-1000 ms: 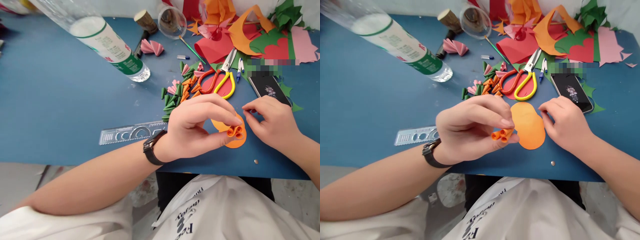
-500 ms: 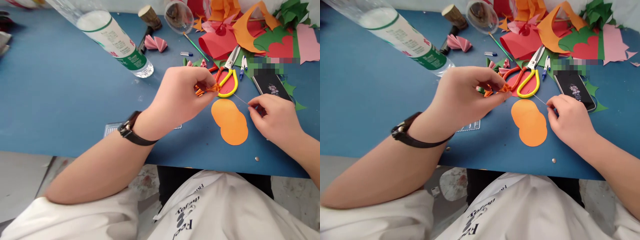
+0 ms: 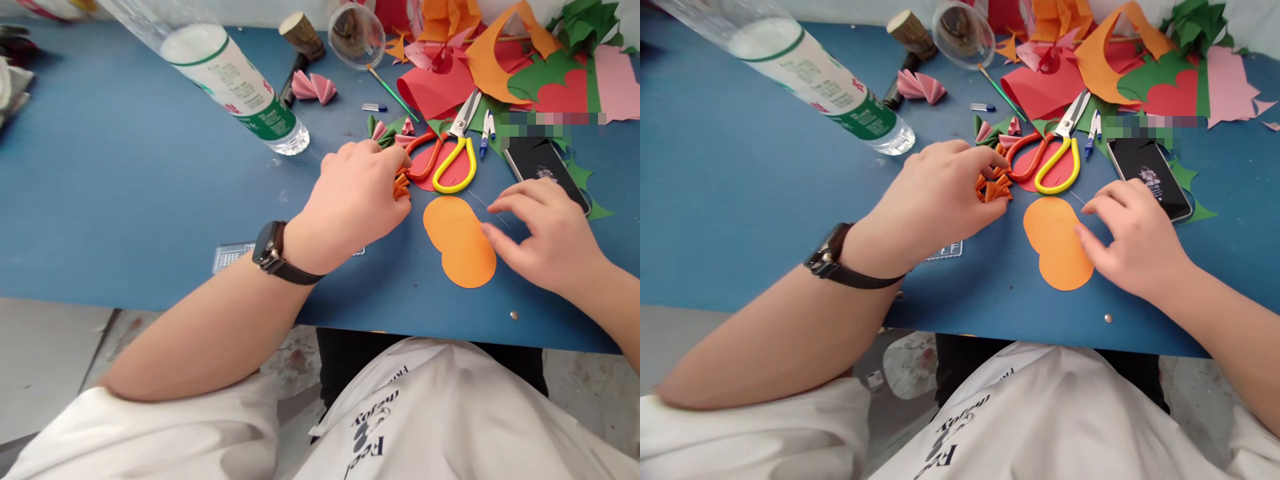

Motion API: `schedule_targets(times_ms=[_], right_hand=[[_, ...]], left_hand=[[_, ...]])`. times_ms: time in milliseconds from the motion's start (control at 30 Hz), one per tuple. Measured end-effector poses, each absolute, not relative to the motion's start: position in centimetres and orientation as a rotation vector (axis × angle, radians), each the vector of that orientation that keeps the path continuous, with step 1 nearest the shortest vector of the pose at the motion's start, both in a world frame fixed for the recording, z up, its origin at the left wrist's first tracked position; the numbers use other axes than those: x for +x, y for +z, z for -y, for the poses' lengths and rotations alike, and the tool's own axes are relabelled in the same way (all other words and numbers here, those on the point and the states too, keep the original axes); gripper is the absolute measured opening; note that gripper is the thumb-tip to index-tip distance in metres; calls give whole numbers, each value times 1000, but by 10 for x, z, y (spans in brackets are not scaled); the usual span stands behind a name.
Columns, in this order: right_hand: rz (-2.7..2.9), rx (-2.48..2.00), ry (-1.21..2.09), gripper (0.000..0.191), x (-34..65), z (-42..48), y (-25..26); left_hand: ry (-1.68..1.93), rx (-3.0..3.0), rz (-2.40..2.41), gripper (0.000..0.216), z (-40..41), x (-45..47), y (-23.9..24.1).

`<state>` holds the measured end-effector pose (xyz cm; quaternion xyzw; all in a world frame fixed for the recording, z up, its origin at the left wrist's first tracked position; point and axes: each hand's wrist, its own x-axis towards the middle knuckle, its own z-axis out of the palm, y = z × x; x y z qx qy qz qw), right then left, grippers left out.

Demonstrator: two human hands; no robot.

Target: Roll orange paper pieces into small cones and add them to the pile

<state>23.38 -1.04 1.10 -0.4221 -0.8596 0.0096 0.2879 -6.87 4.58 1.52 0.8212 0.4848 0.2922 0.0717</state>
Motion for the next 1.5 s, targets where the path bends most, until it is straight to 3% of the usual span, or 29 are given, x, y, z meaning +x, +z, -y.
schedule_targets(times_ms=[100, 167, 367, 500, 600, 800, 933, 1033, 1100, 1333, 1500], right_hand=[[2480, -1009, 150, 52, 230, 16, 13], [2550, -1026, 194, 64, 229, 18, 11], [2503, -1043, 286, 39, 229, 16, 7], [2418, -1084, 442, 20, 229, 16, 12], [2237, -1160, 658, 21, 229, 17, 15], [1923, -1220, 857, 17, 224, 21, 20], [2014, -1164, 743, 11, 226, 25, 33], [2298, -1078, 344, 17, 230, 31, 49], [2476, -976, 141, 15, 232, 35, 58], [2604, -710, 138, 19, 239, 39, 50], [2518, -650, 149, 25, 245, 35, 30]], left_hand=[[348, 2437, -1767, 39, -29, -51, 42], [323, 2396, -1747, 34, -23, -42, 53], [421, 2380, -1309, 14, -11, -31, 45], [392, 2398, -1057, 23, -1, -26, 39], [436, 2269, -975, 34, 1, -26, 37], [548, 2110, -976, 16, -3, -26, 33], [583, 1940, -949, 11, -4, -24, 33], [613, 2024, -1016, 3, -5, -24, 29], [630, 2079, -1033, 11, -6, -24, 26], [633, 1824, -962, 8, -6, -23, 28], [538, 2023, -1003, 5, -2, -26, 34]])
